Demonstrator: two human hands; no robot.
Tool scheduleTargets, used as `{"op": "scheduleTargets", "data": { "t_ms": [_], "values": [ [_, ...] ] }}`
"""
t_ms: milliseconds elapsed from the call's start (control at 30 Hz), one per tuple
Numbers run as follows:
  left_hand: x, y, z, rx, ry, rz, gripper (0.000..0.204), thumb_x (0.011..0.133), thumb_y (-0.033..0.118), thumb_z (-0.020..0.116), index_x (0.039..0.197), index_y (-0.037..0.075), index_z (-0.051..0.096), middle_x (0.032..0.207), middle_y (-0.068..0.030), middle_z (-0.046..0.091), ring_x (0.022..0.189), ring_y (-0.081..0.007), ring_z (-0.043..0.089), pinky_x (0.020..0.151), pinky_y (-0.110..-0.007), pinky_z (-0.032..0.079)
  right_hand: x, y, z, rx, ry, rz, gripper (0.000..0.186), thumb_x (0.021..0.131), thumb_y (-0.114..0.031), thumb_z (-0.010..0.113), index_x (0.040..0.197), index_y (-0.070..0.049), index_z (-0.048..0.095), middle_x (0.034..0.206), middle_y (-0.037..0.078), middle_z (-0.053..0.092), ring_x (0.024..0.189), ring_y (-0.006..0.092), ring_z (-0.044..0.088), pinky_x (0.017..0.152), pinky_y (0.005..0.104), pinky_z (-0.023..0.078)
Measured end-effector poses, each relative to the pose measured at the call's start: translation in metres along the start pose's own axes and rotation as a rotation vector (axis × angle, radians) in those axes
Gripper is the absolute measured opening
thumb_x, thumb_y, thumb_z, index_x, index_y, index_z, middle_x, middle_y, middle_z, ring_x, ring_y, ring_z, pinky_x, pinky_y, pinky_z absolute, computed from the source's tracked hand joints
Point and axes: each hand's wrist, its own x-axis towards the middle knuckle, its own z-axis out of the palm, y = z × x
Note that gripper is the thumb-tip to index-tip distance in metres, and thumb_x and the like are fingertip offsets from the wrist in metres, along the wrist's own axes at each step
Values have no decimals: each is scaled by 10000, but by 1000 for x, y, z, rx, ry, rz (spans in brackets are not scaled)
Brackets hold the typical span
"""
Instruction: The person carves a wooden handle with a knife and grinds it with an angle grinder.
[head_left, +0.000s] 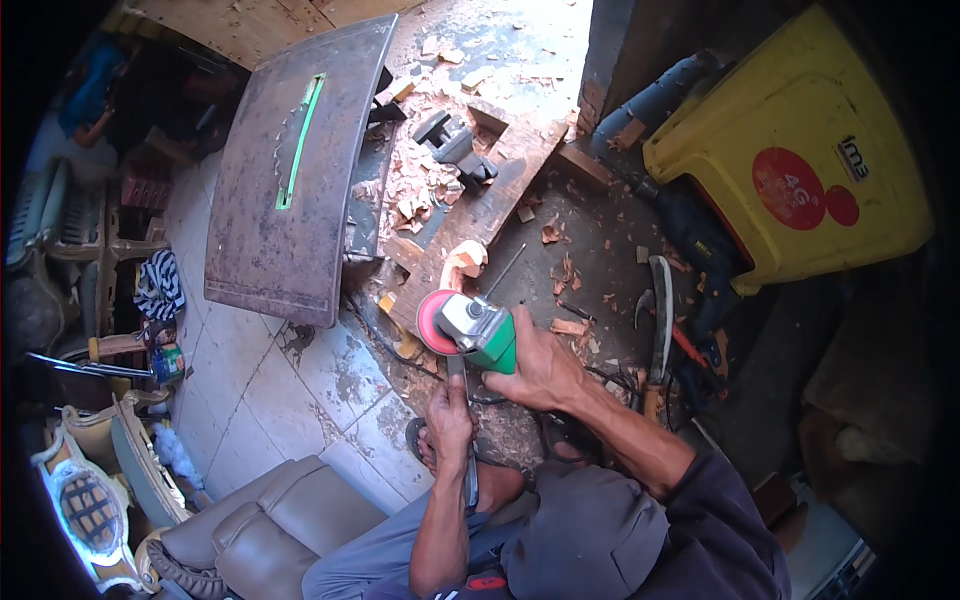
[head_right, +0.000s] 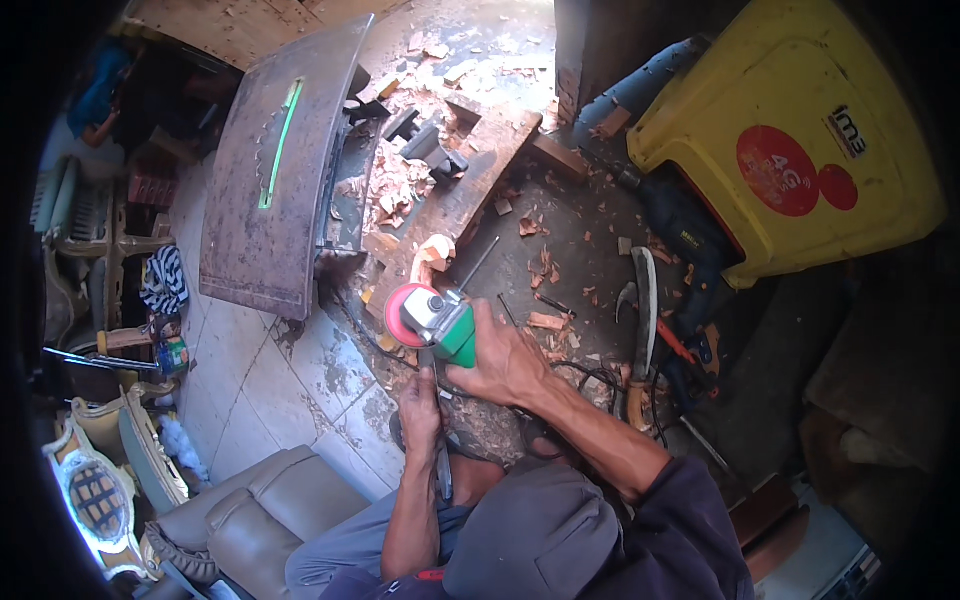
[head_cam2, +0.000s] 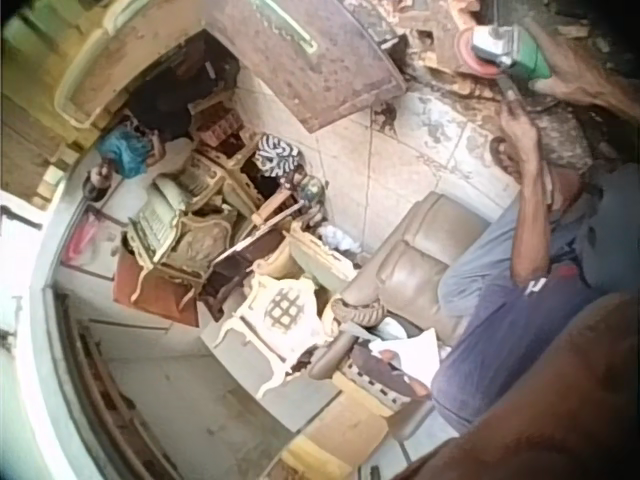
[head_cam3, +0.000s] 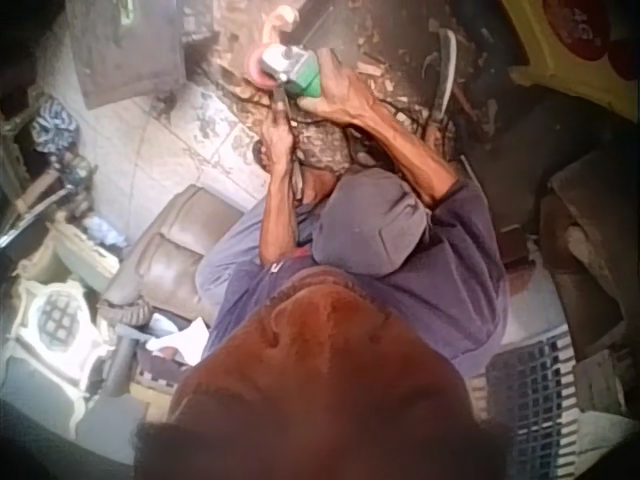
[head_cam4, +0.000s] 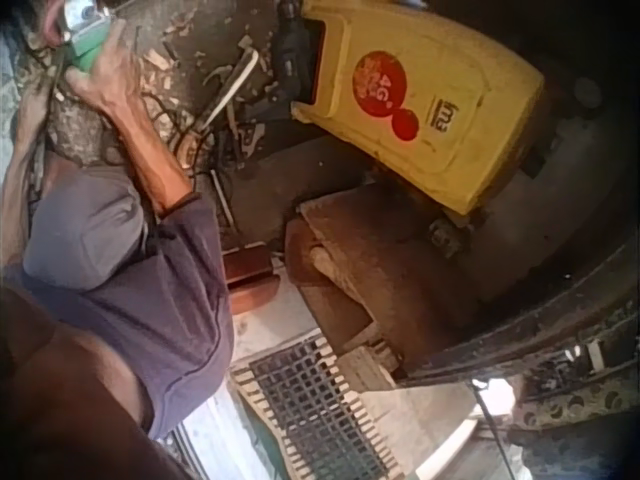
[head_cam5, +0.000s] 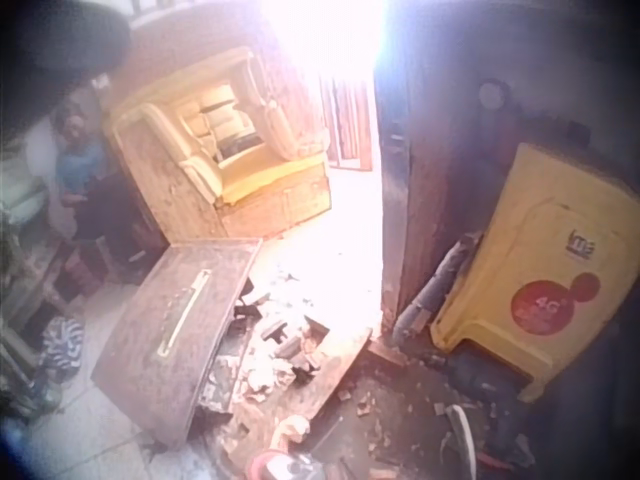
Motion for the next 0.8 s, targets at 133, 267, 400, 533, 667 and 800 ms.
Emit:
{"op": "scheduleTargets", "data": {
  "t_ms": [133, 267, 400, 533, 667, 800],
  "values": [
    [-8, 12, -4, -153, -78, -124, 523, 1064, 564, 544, 887, 71, 550, 533, 6, 457, 401, -105, 462, 364, -258, 350, -3, 3, 0, 11, 19, 35, 744, 802, -335, 750, 1286, 54, 341, 917, 379, 673, 872, 567, 687, 792, 592, 552],
    [-10, 37, -17, -162, -134, -189, 563, 1050, 603, 540, 895, 64, 586, 516, 15, 437, 388, -97, 422, 356, -250, 314, -3, 4, -8, -26, -45, -8, 782, 791, -343, 761, 1303, 66, 334, 916, 381, 672, 871, 563, 688, 798, 581, 557],
    [-2, 29, -31, -289, -199, -254, 568, 1069, 593, 504, 950, 48, 612, 533, 17, 432, 393, -81, 357, 363, -234, 279, 5, 4, -12, 18, -36, 72, 777, 779, -350, 763, 1292, 69, 356, 917, 386, 669, 870, 558, 689, 811, 578, 556],
    [0, 32, -43, -472, -458, -271, 538, 1093, 558, 463, 1055, 36, 587, 630, 20, 441, 432, -49, 357, 380, -208, 276, -9, 9, -12, -43, -106, 24, 903, 740, -344, 787, 1409, 57, 331, 960, 346, 687, 913, 529, 697, 833, 541, 558],
    [5, 32, -40, -411, -507, -280, 539, 1091, 569, 456, 1042, 47, 578, 641, 37, 386, 445, -43, 324, 383, -204, 269, -10, 15, -8, -31, -78, 32, 898, 734, -340, 787, 1405, 57, 341, 985, 346, 690, 928, 535, 694, 844, 548, 555],
    [9, 24, -47, -337, -525, -287, 534, 1092, 579, 439, 1026, 63, 562, 629, 52, 351, 452, -46, 283, 386, -223, 242, 6, -1, -17, -108, -107, 31, 885, 735, -352, 780, 1403, 39, 351, 999, 355, 686, 936, 537, 691, 847, 562, 548]
  ]
}}
